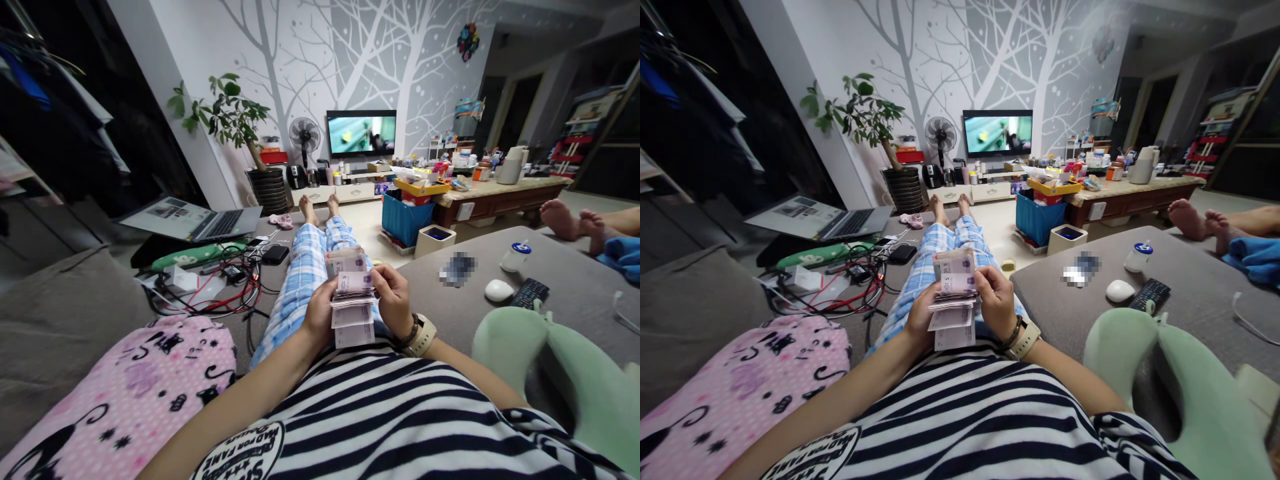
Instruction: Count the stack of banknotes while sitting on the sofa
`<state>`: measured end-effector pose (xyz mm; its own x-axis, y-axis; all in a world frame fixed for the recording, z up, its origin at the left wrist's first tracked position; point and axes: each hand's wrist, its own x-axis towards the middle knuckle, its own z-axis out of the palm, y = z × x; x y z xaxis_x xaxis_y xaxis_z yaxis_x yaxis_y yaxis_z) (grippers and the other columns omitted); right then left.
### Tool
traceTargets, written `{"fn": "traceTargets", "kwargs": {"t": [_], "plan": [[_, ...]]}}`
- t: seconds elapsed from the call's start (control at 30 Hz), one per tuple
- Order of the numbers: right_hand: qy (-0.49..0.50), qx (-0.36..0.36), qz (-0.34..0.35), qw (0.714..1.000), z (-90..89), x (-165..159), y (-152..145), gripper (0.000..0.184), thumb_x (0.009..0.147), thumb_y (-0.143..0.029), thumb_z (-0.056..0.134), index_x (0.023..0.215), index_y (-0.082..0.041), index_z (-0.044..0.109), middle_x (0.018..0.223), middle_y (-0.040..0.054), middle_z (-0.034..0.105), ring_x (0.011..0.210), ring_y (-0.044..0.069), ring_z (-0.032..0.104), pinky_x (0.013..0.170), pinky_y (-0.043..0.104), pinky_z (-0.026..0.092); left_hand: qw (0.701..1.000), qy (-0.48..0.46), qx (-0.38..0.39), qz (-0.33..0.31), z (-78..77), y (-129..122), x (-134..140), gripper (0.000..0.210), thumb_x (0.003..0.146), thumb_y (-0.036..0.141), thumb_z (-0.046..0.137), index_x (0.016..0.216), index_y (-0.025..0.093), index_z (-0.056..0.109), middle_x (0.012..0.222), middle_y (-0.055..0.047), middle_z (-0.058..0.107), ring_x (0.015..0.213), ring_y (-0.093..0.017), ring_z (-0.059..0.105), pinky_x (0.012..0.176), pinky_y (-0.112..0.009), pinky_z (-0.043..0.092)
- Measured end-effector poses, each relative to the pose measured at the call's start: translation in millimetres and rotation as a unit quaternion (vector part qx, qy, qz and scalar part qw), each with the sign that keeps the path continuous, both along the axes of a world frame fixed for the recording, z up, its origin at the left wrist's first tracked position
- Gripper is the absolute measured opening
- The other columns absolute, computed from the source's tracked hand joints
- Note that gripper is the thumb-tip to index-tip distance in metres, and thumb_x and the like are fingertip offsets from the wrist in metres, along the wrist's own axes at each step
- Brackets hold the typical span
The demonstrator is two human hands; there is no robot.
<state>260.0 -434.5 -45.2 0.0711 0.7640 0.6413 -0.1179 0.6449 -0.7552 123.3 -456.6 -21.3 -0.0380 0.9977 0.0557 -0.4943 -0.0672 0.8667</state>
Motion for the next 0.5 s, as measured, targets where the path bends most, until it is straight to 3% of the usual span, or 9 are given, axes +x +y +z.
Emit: {"fn": "traceTargets", "kwargs": {"t": [0.2,0.37,0.5], "plan": [[-0.001,0.000,-0.003,1.000,1.3,0.6,-1.2,0.030,0.095,-0.043,0.056,0.074,-0.021,0.059,0.065,-0.0027,0.050,0.058,0.013,0.042,0.058,0.028,0.035,1.000,0.005,-0.009,0.010,0.0,0.1,0.1,0.023,0.060,0.033,0.079,0.066,0.015,0.067,0.073,-0.007,0.075,0.093,-0.032,0.072,0.079,-0.037,0.056],[0.014,-0.001,0.000,1.000,0.8,0.4,-1.4,0.036,0.096,-0.046,0.056,0.069,-0.021,0.056,0.059,-0.0038,0.044,0.056,0.013,0.039,0.056,0.028,0.033,1.000,-0.006,-0.014,0.000,-0.9,1.1,-0.1,0.023,0.065,0.033,0.077,0.076,0.013,0.071,0.079,-0.009,0.077,0.091,-0.031,0.073,0.079,-0.036,0.057],[0.028,0.013,0.026,0.999,0.8,-0.1,-1.6,0.040,0.099,-0.045,0.051,0.069,-0.021,0.059,0.060,-0.0014,0.054,0.055,0.013,0.043,0.057,0.029,0.035,0.999,-0.036,-0.031,-0.009,-1.8,2.6,0.1,0.021,0.073,0.030,0.073,0.083,0.012,0.073,0.085,-0.010,0.078,0.095,-0.032,0.073,0.084,-0.039,0.058]]}}
